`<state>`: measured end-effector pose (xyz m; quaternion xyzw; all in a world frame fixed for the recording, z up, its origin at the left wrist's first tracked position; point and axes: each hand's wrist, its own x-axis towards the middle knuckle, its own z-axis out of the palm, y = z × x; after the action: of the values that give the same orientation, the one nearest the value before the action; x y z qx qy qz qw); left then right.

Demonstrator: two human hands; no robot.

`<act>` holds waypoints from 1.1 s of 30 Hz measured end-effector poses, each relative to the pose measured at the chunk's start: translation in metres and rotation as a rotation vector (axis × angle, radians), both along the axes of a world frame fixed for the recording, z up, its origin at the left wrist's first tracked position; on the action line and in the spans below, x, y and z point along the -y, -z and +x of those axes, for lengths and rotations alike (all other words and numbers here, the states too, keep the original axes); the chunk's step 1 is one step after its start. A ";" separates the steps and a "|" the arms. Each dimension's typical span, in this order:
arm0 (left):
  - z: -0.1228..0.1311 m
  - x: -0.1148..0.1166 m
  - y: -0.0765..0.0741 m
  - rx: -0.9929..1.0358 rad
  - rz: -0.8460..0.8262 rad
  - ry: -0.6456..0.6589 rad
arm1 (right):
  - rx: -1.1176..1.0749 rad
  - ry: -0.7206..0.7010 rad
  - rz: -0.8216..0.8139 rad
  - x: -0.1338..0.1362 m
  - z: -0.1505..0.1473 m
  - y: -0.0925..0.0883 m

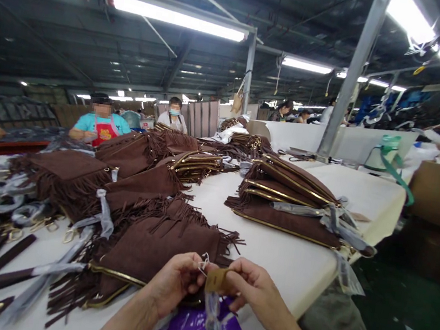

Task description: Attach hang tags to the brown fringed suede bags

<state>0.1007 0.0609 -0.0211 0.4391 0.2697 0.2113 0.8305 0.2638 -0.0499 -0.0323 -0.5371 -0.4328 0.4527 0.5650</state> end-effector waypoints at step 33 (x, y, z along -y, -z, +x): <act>-0.060 -0.022 -0.075 -0.288 1.006 -0.009 | 0.849 0.026 0.154 0.027 -0.033 0.012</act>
<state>0.0403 0.0828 0.0543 0.8071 0.2483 0.2559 0.4706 0.2304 -0.0774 -0.0442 -0.6374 -0.6527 0.1508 0.3807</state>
